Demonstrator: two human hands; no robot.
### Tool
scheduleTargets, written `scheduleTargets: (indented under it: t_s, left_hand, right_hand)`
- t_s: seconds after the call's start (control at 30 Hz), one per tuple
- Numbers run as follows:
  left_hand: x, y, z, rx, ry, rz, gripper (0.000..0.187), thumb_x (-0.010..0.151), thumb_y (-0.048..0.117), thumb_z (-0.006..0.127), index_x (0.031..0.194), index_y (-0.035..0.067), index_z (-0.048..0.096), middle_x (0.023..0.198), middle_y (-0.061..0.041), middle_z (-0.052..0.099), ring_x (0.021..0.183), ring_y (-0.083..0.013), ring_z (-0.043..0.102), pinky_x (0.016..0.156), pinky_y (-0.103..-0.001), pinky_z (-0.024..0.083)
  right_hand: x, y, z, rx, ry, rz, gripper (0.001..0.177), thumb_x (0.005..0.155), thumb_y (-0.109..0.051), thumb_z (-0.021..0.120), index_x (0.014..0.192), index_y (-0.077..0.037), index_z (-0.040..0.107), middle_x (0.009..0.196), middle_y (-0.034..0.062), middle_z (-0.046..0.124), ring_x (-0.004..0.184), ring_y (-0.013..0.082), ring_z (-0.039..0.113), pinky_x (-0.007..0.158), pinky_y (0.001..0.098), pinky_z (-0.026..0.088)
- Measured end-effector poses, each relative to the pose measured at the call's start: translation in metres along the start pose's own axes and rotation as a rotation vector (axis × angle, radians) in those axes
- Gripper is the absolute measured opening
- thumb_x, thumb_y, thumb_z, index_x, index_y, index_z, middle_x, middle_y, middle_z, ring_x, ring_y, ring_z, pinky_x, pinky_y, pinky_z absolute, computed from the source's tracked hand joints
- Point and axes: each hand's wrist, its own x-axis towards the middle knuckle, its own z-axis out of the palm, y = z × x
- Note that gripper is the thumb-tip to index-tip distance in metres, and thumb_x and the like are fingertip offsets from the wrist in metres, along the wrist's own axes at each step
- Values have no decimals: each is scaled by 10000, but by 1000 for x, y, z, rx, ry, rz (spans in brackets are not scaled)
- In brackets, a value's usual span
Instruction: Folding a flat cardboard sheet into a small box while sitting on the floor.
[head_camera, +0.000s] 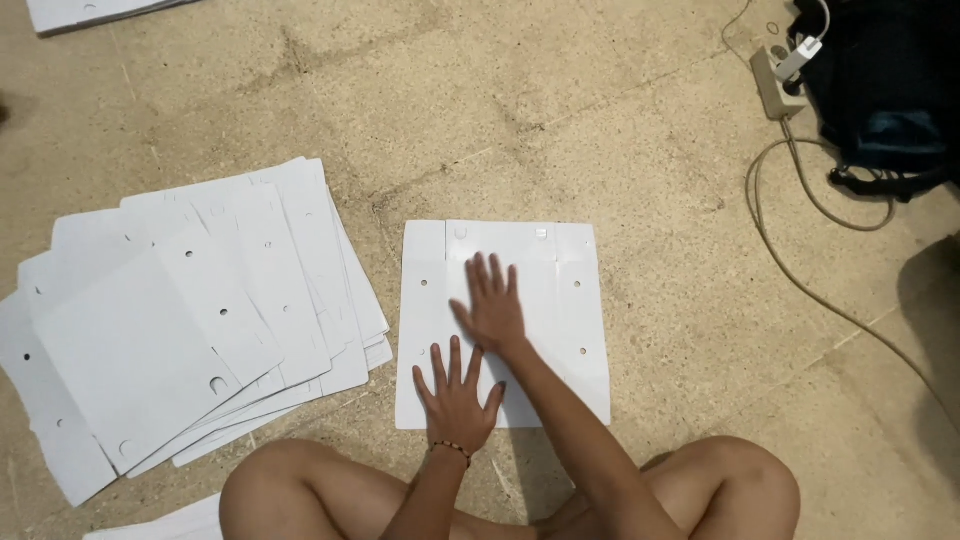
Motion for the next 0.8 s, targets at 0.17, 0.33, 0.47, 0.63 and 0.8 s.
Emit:
scheduleTargets:
  t_s: [0.17,0.33,0.47,0.63,0.8]
  left_hand:
    - [1,1,-4,38,47,-8,673,847,616,209,1415,259,159,1500,-60,89,1382,-303,57,1065,-556,53]
    - [3,1,-4,21,57,11,694,839,612,205,1423,248,121,1503,-63,56,1384,-304,24,1072,-559,13]
    - [2,1,-6,-15,60,-7,687,836,603,222,1419,251,136,1502,-60,62,1385,-299,24,1072,-560,9]
    - [0,1,-1,-35,76,-15,667,848,609,192,1414,259,144,1497,-53,76,1388,-291,20,1078,-555,-11]
    - [-1,0,3,22,138,-8,689,838,618,190,1421,257,115,1502,-46,55,1387,-287,20,1077,-552,4]
  right_hand:
    - [3,75,10,47,78,-44,633,903,-508,114,1417,-140,101,1484,50,71,1369,253,21,1083,469,-24]
    - [-21,112,-9,168,188,404,698,885,-531,127,1416,-78,98,1488,80,70,1366,295,-34,1075,480,-70]
    - [-58,57,-10,44,41,305,762,864,-581,46,1387,-36,-57,1468,117,-122,1341,274,-152,1085,461,-89]
    - [-105,73,20,-114,207,-158,650,931,-486,220,1421,-77,101,1486,99,81,1374,253,10,1094,436,-13]
    - [-121,97,14,124,108,481,717,868,-555,145,1418,-106,49,1491,62,16,1369,270,-59,1053,521,-98]
